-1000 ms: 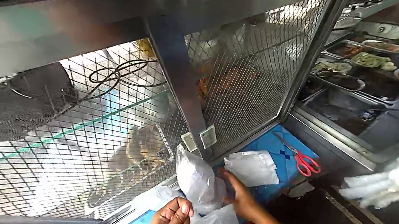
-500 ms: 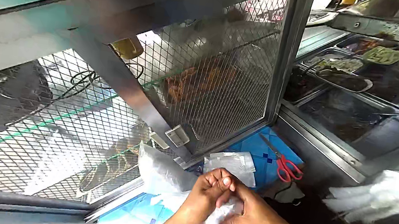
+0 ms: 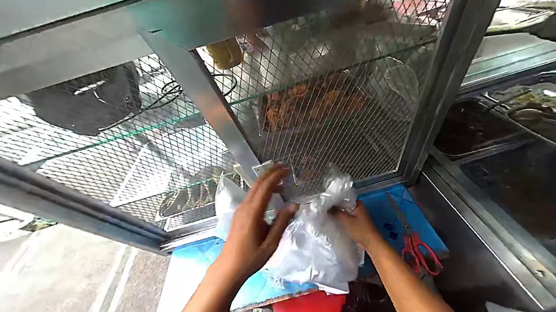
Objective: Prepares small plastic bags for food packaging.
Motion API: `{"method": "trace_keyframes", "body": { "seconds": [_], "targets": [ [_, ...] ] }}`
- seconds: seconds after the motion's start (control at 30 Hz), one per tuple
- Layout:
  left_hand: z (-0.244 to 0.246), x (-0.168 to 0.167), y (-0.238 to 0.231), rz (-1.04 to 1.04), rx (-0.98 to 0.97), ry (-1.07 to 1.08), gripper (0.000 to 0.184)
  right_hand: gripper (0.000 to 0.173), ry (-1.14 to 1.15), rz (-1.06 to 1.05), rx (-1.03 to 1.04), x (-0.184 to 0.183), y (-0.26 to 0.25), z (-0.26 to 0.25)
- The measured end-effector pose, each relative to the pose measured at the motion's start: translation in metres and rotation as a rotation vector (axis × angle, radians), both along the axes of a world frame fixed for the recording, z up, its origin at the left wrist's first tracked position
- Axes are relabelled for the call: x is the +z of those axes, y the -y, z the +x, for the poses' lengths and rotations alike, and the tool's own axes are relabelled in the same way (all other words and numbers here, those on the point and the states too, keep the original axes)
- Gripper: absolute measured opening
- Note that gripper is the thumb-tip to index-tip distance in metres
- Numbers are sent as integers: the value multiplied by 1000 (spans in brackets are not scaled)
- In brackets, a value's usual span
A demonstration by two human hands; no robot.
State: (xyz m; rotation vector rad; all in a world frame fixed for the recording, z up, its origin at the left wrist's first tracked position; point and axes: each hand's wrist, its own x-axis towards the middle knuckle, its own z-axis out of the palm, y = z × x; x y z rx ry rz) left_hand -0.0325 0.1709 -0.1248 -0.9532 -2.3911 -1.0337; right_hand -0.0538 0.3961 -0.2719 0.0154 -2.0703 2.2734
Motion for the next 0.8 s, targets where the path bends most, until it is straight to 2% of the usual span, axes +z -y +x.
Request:
{"method": "trace_keyframes", "body": {
  "seconds": [0.1, 0.17, 0.2, 0.27, 0.37, 0.43, 0.5, 0.57, 0.7, 0.8],
  "targets": [
    [10, -10, 44, 142, 274, -130, 64, 36, 124, -278, -75, -28, -5, -18],
    [10, -33, 69, 228, 448, -98, 85, 34, 203, -426, -142, -45, -9, -27],
    [9, -49, 78, 277, 492, -31, 100, 35, 223, -428, -179, -54, -10, -30],
    [5, -87, 89, 388, 502, 145, 128, 41, 230, -299, -274, -72, -10, -34],
    [-3, -139, 85, 530, 466, 409, 153, 46, 249, -84, -439, -87, -3, -33],
    [-12, -168, 80, 547, 507, 483, 152, 46, 254, 69, -475, -90, 3, -25],
    [-20, -182, 76, 552, 532, 417, 144, 46, 235, 201, -452, -90, 8, -14],
    [-25, -185, 72, 498, 475, 329, 136, 49, 243, 275, -435, -90, 11, -5],
    [-37, -176, 57, 164, 149, 154, 117, 56, 338, 411, -389, -75, 16, -1],
    [-49, -176, 24, -103, -25, 113, 102, 48, 314, 529, -349, -57, 21, 2]
  ]
}}
